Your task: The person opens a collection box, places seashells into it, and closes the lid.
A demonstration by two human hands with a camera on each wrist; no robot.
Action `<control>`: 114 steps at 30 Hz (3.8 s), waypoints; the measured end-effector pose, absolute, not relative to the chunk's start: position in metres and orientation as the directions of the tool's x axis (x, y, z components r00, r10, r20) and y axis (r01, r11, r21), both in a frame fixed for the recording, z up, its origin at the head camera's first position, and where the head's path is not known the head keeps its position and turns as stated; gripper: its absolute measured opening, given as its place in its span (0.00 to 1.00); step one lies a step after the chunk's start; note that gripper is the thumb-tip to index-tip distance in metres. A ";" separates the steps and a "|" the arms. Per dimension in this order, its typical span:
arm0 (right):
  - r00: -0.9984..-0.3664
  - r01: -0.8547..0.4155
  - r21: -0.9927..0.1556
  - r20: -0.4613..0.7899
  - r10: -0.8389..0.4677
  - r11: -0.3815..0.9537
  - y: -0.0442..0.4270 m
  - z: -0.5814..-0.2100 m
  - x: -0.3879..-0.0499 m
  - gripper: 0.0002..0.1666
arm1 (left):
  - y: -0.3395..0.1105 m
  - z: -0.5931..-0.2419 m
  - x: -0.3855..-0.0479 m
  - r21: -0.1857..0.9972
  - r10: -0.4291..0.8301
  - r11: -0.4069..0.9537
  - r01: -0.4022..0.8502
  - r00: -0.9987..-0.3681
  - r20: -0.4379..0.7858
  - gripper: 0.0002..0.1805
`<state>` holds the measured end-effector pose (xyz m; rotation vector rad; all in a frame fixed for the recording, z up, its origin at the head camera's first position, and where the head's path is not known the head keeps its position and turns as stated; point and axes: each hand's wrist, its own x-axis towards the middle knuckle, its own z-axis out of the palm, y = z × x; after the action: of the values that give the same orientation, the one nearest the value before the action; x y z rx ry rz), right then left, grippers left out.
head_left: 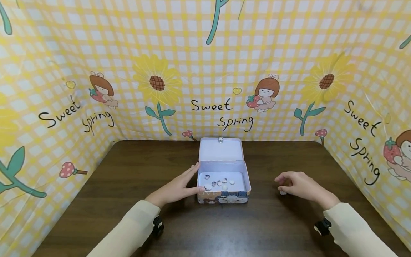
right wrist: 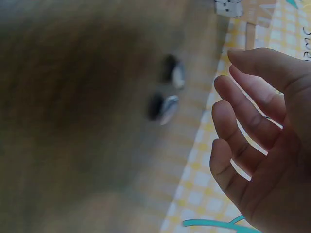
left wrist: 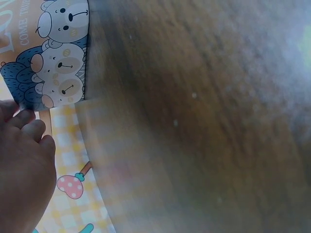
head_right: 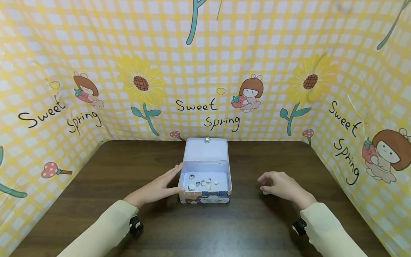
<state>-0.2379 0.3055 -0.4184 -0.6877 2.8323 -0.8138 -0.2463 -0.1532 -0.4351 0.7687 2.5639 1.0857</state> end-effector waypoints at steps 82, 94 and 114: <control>-0.756 -0.638 -0.488 0.253 -0.603 0.595 0.216 -0.388 -0.269 0.13 | -0.152 -0.434 -0.247 0.728 0.555 0.583 0.360 -0.831 -0.033 0.53; -0.723 -0.662 -0.512 0.244 -0.646 0.547 0.180 -0.391 -0.279 0.13 | -0.152 -0.436 -0.247 0.722 0.551 0.588 0.363 -0.834 -0.029 0.53; -0.759 -0.616 -0.468 0.136 -0.637 0.634 0.131 -0.402 -0.293 0.14 | -0.152 -0.435 -0.246 0.720 0.544 0.594 0.359 -0.838 -0.031 0.52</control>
<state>-0.2935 0.1308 -0.4017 -1.0746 2.8015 -0.7786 -0.2460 -0.1522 -0.4352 0.7443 2.5756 1.0822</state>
